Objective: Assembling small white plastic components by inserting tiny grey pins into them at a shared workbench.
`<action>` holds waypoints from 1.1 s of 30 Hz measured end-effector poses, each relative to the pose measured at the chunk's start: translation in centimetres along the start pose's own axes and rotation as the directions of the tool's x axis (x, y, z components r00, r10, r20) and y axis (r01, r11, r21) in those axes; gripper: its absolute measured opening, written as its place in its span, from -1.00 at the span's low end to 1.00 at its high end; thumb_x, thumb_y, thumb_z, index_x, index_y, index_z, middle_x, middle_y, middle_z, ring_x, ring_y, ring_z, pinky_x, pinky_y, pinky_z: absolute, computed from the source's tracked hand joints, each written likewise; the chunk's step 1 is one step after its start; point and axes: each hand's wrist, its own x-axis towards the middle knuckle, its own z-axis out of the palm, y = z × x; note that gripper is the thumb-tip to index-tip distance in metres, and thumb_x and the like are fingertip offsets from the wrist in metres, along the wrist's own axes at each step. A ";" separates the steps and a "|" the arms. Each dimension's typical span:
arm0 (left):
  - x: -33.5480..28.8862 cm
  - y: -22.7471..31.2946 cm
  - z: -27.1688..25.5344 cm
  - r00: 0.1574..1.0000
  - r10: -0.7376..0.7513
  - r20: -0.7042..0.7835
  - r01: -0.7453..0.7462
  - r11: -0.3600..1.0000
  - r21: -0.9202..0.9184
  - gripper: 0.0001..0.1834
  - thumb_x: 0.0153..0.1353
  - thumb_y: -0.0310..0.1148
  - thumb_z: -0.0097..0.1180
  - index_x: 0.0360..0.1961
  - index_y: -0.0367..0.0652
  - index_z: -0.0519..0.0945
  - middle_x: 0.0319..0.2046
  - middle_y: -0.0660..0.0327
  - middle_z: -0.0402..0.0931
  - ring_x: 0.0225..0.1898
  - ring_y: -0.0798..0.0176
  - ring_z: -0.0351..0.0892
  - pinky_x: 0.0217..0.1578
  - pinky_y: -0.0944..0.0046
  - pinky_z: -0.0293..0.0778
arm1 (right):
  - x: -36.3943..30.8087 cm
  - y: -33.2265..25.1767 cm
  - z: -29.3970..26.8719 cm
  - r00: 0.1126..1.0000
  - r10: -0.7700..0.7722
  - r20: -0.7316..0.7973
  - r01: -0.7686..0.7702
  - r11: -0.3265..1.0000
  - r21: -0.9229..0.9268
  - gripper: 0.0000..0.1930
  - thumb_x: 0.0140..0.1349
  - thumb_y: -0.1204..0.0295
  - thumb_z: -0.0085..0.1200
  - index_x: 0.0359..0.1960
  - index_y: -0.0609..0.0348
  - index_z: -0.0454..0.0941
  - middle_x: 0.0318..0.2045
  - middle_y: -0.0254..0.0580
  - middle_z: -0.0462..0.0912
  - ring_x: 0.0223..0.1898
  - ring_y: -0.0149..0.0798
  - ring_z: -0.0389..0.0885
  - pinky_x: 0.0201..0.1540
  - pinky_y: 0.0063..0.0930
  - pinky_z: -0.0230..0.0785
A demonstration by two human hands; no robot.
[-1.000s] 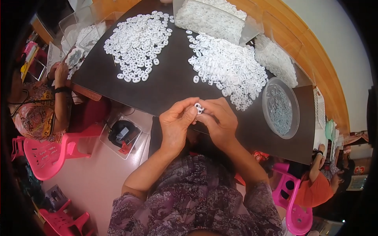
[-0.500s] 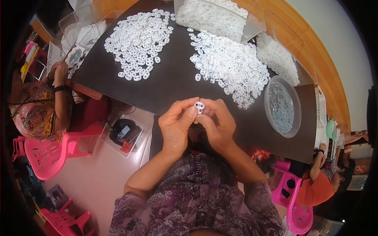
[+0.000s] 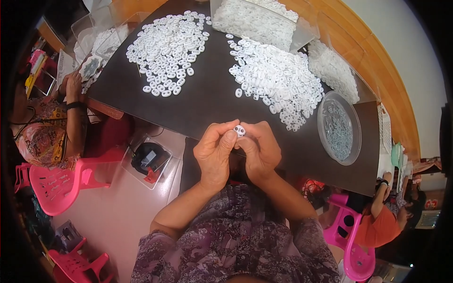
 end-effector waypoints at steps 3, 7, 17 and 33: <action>-0.1 -0.2 -0.1 1.000 -0.008 -0.012 0.008 1.000 0.007 -0.80 0.25 -0.47 0.04 -0.16 -0.36 0.55 -0.37 0.31 0.43 -0.37 0.50 0.37 -0.33 0.51 0.33 | -0.2 0.1 -0.2 0.998 -0.005 0.063 0.005 1.000 0.005 -0.77 0.12 0.74 -0.02 -0.16 0.38 0.47 -0.40 -0.23 0.44 -0.45 -0.46 0.45 -0.39 -0.63 0.34; -0.2 -0.1 -0.3 1.000 0.017 -0.005 -0.017 0.999 0.030 -0.79 0.27 -0.42 0.04 -0.16 -0.34 0.54 -0.38 0.33 0.43 -0.36 0.51 0.36 -0.32 0.51 0.32 | -0.1 -0.8 0.4 1.000 -0.017 -0.010 0.017 0.999 -0.040 -0.74 0.01 0.62 0.17 -0.21 0.26 0.51 -0.48 -0.23 0.50 -0.49 -0.31 0.40 -0.47 -0.51 0.28; -0.5 0.3 -0.1 0.999 0.052 -0.007 -0.051 0.997 0.064 -0.81 0.28 -0.43 0.02 -0.17 -0.34 0.54 -0.39 0.33 0.42 -0.38 0.52 0.35 -0.33 0.52 0.32 | -0.5 -0.9 0.8 0.999 -0.023 -0.026 0.021 0.998 -0.057 -0.75 0.01 0.60 0.15 -0.22 0.28 0.49 -0.43 -0.18 0.51 -0.48 -0.25 0.41 -0.44 -0.47 0.28; -0.1 -1.5 -0.2 0.967 0.251 -0.037 -0.229 0.929 0.291 -0.84 0.25 -0.40 0.06 -0.30 -0.30 0.55 -0.50 0.29 0.39 -0.48 0.46 0.32 -0.47 0.47 0.27 | 0.5 0.0 0.4 0.940 -0.340 0.002 0.334 0.922 -0.193 -0.73 -0.06 0.68 0.16 -0.26 0.42 0.46 -0.45 -0.05 0.52 -0.53 -0.11 0.46 -0.52 -0.38 0.31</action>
